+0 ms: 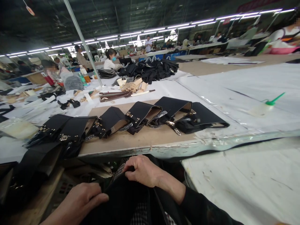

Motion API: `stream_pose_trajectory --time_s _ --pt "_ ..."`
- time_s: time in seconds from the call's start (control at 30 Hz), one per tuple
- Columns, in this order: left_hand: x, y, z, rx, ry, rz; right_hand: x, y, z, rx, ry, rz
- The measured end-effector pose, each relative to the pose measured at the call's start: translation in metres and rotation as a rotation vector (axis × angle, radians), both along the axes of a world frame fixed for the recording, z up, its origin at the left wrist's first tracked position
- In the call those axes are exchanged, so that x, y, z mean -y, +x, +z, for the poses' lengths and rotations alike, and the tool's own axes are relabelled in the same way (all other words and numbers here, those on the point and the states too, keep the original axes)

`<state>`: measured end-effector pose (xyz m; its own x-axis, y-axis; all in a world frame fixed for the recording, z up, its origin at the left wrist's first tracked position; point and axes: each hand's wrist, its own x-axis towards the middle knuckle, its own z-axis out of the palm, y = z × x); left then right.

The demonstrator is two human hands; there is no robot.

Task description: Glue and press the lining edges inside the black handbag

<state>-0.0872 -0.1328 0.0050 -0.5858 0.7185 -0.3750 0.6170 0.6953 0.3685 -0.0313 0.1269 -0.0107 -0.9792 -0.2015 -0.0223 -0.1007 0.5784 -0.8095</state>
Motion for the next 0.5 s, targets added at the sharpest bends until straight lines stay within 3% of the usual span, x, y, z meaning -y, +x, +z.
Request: stream_pose_trajectory --time_s 0.07,0.17,0.3,0.4,0.5 --pt "-0.024 -0.006 0.006 0.027 0.115 0.007 0.002 0.003 0.001 0.001 -0.027 -0.019" --pt "-0.064 -0.010 0.002 0.143 0.311 0.020 0.000 0.005 -0.001 0.060 -0.123 -0.086" --pt "-0.094 -0.010 -0.007 0.203 0.336 0.004 -0.025 0.016 0.003 0.174 -0.333 -0.109" --pt "-0.094 -0.012 -0.006 0.189 0.325 -0.055 -0.050 0.054 0.021 0.167 -0.499 -0.195" --pt "-0.091 -0.014 -0.002 0.210 0.327 -0.109 -0.056 0.121 0.038 0.159 -0.343 -0.370"
